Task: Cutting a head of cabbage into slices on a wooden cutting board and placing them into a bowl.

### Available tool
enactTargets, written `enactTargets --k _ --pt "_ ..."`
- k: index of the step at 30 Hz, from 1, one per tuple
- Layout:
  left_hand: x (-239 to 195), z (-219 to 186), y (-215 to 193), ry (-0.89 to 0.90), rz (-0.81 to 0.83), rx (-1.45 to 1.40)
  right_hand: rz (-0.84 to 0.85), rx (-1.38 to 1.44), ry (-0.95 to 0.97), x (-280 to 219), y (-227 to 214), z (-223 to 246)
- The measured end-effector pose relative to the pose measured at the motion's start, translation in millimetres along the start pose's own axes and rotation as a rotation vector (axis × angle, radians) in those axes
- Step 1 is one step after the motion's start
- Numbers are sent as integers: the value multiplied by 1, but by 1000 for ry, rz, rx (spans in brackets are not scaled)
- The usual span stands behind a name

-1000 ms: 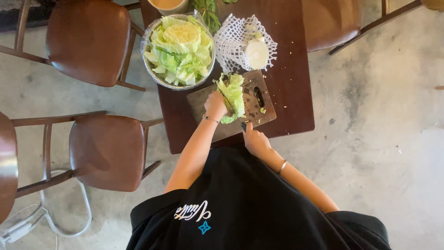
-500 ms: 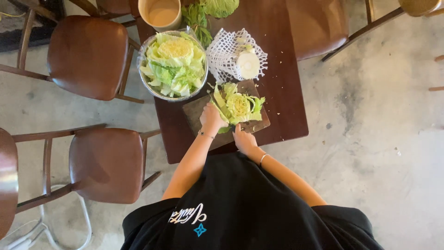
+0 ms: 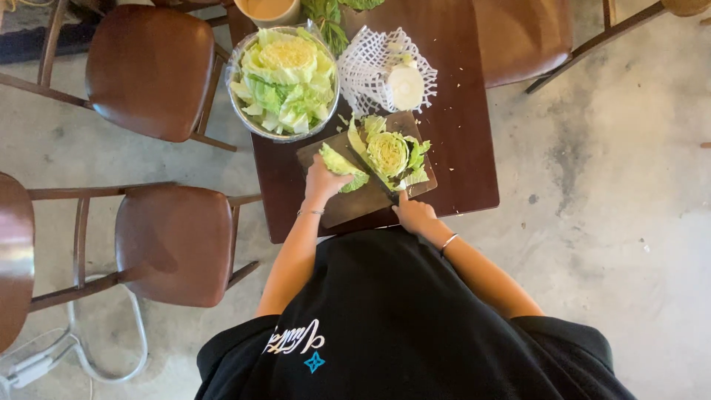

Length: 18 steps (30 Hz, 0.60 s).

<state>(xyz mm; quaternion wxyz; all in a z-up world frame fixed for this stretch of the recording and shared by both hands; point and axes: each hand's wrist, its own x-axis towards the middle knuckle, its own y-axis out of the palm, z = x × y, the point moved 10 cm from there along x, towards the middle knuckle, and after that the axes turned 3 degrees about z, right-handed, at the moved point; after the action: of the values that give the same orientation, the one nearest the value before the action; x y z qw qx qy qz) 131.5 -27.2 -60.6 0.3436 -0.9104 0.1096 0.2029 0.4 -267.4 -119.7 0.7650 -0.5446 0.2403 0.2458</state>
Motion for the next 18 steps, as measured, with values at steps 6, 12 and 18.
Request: enactTargets --k 6,12,18 --pt "1 57 8 -173 34 -70 -53 132 -118 1 -17 8" --pt "-4 -3 3 -93 37 149 -306 444 -229 -22 -63 44" --pt "12 -37 18 -125 184 290 -537 533 -369 -58 -100 71"
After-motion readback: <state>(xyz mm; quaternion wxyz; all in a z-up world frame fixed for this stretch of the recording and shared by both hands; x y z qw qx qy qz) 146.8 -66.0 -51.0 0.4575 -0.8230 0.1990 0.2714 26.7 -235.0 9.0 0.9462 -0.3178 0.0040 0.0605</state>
